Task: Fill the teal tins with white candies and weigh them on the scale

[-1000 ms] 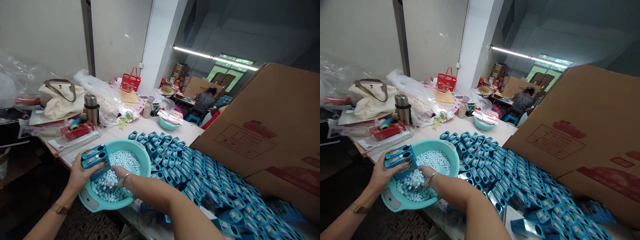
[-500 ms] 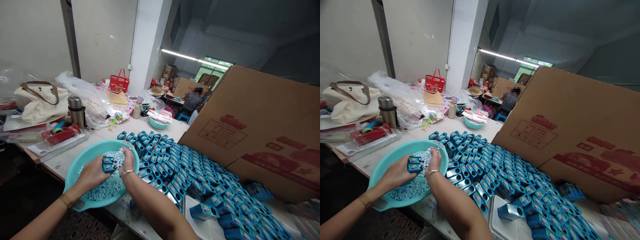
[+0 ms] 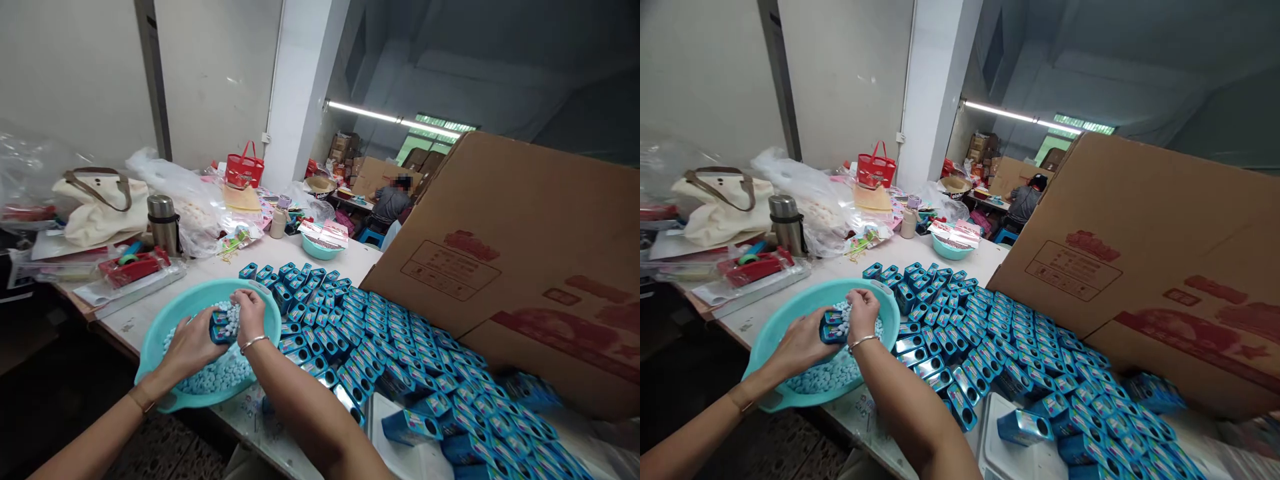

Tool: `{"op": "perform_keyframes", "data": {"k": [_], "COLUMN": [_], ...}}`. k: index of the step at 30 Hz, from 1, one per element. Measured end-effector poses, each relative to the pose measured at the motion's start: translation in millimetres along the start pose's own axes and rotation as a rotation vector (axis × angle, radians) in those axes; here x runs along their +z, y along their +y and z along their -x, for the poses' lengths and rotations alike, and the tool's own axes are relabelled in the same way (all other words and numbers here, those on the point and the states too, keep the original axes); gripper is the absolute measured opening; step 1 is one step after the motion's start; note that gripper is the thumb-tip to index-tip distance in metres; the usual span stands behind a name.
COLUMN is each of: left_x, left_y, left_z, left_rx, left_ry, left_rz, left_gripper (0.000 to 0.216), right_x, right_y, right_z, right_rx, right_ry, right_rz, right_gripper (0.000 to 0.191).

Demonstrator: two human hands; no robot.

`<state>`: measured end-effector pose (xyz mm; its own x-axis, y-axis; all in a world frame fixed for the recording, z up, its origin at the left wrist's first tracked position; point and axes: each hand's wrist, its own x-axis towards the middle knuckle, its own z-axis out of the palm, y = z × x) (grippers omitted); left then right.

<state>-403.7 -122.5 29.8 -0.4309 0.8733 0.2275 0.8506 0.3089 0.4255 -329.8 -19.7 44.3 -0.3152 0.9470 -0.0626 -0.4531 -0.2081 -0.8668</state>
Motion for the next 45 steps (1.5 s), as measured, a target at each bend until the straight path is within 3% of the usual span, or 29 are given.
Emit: {"op": "perform_keyframes", "data": {"k": [13,20,32,39,43,45], "left_x": [-7,-5,-16,-18,-21,-25], "left_y": [-12,-12,-22,-22,-35,-46], "left_z": [2,-2,3,3,9,16], "left_rx": [0.000,-0.017,0.087,0.015,-0.079,-0.131], "left_ry": [0.046,0.047,0.069,0.012,-0.082,-0.104], "left_rz": [0.141,0.229,0.337,0.549,0.713,0.775], "left_gripper": [0.067,0.068,0.066,0.073,0.083,0.086], "right_x": [11,8,6,6,-14,-26], "right_y": [-11,-9,5,9,17,24], "right_z": [4,-2,6,5,-14,-29], "right_rx": [0.023,0.004,0.042,0.105,0.144,0.105], "right_ry": [-0.205,-0.236,-0.079,-0.080,-0.187,-0.236], "right_rz": [0.042,0.083,0.096,0.081,0.340,0.550], "right_gripper": [0.015,0.019,0.021,0.023,0.040,0.034]}}
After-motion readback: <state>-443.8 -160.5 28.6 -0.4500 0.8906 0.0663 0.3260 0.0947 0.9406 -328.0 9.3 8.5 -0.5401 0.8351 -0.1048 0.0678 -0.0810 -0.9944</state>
